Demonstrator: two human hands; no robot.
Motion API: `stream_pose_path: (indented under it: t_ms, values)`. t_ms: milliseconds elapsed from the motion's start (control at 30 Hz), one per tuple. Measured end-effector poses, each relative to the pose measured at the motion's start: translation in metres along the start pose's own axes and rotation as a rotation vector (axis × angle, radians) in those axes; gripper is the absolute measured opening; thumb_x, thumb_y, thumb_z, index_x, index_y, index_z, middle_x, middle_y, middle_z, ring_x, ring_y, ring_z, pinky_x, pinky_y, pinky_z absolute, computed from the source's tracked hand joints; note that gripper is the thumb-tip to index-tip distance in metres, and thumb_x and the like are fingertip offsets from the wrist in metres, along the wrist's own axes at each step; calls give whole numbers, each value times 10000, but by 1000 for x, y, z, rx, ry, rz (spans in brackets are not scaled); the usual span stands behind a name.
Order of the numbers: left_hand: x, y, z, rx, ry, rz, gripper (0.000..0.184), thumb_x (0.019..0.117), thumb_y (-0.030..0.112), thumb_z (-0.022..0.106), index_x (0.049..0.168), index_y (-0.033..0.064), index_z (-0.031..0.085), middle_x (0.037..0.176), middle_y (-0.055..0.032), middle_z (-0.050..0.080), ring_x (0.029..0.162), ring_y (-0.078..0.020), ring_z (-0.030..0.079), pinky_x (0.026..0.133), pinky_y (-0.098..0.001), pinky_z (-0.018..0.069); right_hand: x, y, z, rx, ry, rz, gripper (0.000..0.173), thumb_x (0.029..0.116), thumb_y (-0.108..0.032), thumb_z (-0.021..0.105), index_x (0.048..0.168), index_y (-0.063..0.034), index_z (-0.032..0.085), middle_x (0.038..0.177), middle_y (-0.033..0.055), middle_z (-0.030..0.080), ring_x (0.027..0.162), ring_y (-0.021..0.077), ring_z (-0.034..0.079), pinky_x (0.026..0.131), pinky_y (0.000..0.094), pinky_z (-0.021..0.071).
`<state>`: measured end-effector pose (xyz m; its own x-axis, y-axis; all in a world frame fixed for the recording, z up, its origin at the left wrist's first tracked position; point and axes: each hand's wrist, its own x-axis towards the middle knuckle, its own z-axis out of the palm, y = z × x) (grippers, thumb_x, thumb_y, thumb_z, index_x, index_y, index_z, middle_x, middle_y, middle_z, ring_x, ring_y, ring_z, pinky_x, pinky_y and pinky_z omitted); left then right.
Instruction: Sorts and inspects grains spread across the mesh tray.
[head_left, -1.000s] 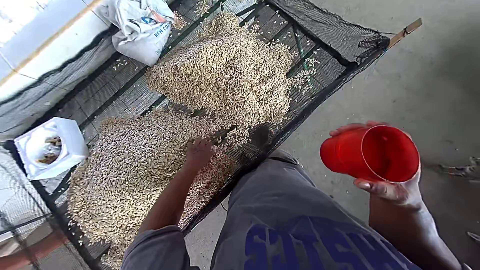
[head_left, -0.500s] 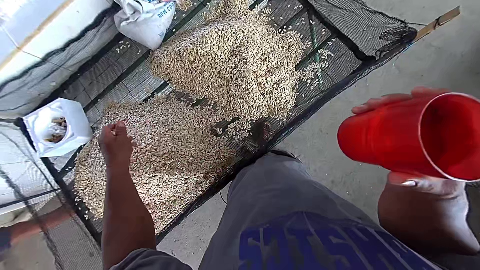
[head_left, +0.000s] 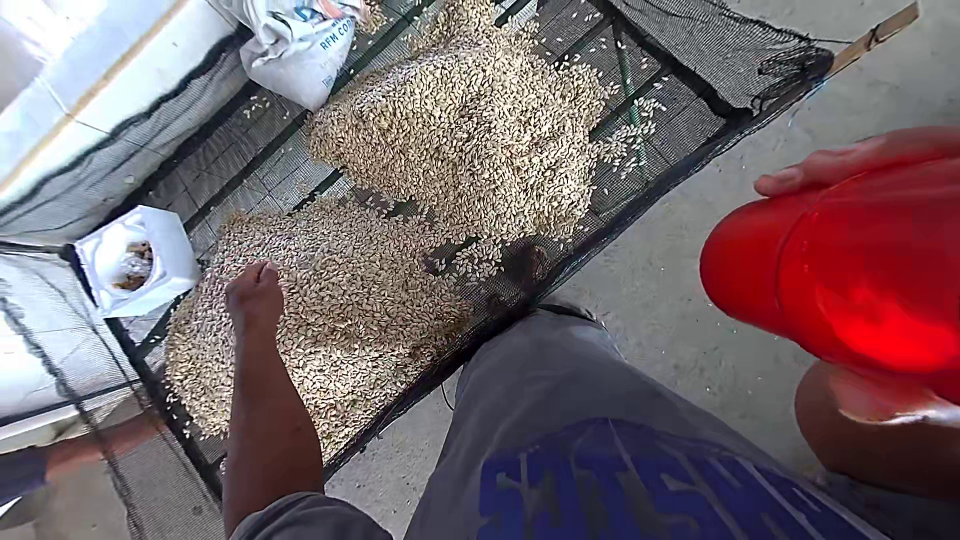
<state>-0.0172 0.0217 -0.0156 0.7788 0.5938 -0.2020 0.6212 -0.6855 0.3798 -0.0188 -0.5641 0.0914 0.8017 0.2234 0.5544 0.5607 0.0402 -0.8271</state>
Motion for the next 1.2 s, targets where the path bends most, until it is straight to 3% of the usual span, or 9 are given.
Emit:
stream_pose_path:
  t_ms: [133, 300, 400, 500, 600, 700, 967, 1100, 1200]
  values:
    - [-11, 18, 28, 32, -26, 212, 356, 1083, 213, 502, 1279, -52, 636, 1213, -301, 669, 1142, -465, 648, 1001, -663, 472, 7, -7, 12, 54, 74, -38, 850, 686, -548, 852, 1265, 8, 575, 1257, 188, 652, 1192, 361, 632, 1040, 488, 543]
    - [-24, 64, 130, 79, -318, 588, 235, 1035, 124, 577, 1174, 3, 722, 1159, -230, 679, 1072, -374, 672, 961, -571, 538, -2, -14, 29, 12, 95, -36, 929, 680, -493, 886, 1376, 1, 520, 1321, 203, 622, 1227, 378, 615, 1062, 515, 531]
    - [-25, 97, 186, 213, -562, 647, 313, 1037, 100, 512, 1271, 133, 718, 1244, -211, 653, 1137, -380, 649, 964, -591, 528, -8, -15, 26, -19, 76, -21, 979, 641, -473, 922, 1410, -32, 507, 1327, 164, 624, 1225, 347, 619, 1060, 496, 536]
    - [-20, 119, 214, 326, -672, 645, 453, 995, 55, 512, 1397, 217, 643, 1306, -231, 625, 1164, -427, 633, 934, -643, 521, -11, -19, 27, -27, 127, 3, 989, 606, -448, 953, 1409, -71, 516, 1276, 127, 664, 1181, 307, 654, 1033, 453, 562]
    - [-6, 125, 227, 331, -696, 617, 519, 1007, 67, 476, 1495, 228, 546, 1399, -231, 579, 1220, -435, 611, 958, -659, 507, -30, -15, 12, -42, 119, 43, 1020, 615, -447, 948, 1444, -79, 482, 1319, 147, 641, 1220, 346, 630, 1054, 497, 545]
    - [-6, 129, 229, 297, -664, 654, 349, 1038, 131, 515, 1360, 132, 649, 1335, -199, 634, 1217, -401, 622, 990, -627, 502, -42, -9, 4, -69, 111, 54, 1052, 627, -476, 938, 1473, -80, 453, 1342, 152, 631, 1233, 359, 623, 1050, 521, 544]
    - [-13, 129, 238, 416, -598, 691, 256, 1043, 151, 523, 1199, 85, 715, 1294, -178, 647, 1171, -395, 639, 950, -618, 526, -45, -7, 7, -76, 103, 59, 1045, 640, -473, 929, 1481, -83, 446, 1352, 152, 626, 1237, 363, 619, 1046, 530, 545]
    - [-9, 119, 227, 276, -626, 571, 272, 1069, 170, 479, 1177, 29, 685, 1321, -206, 613, 1173, -387, 633, 970, -605, 521, -42, -7, 10, -77, 102, 60, 1030, 638, -487, 926, 1476, -110, 461, 1328, 127, 644, 1214, 327, 636, 1037, 488, 557]
    - [-10, 114, 218, 235, -626, 520, 274, 1050, 151, 507, 1243, 59, 680, 1345, -215, 591, 1173, -392, 628, 968, -605, 520, -39, -7, 11, -60, 79, 77, 1036, 649, -487, 924, 1482, -98, 445, 1336, 127, 640, 1226, 330, 630, 1049, 490, 551]
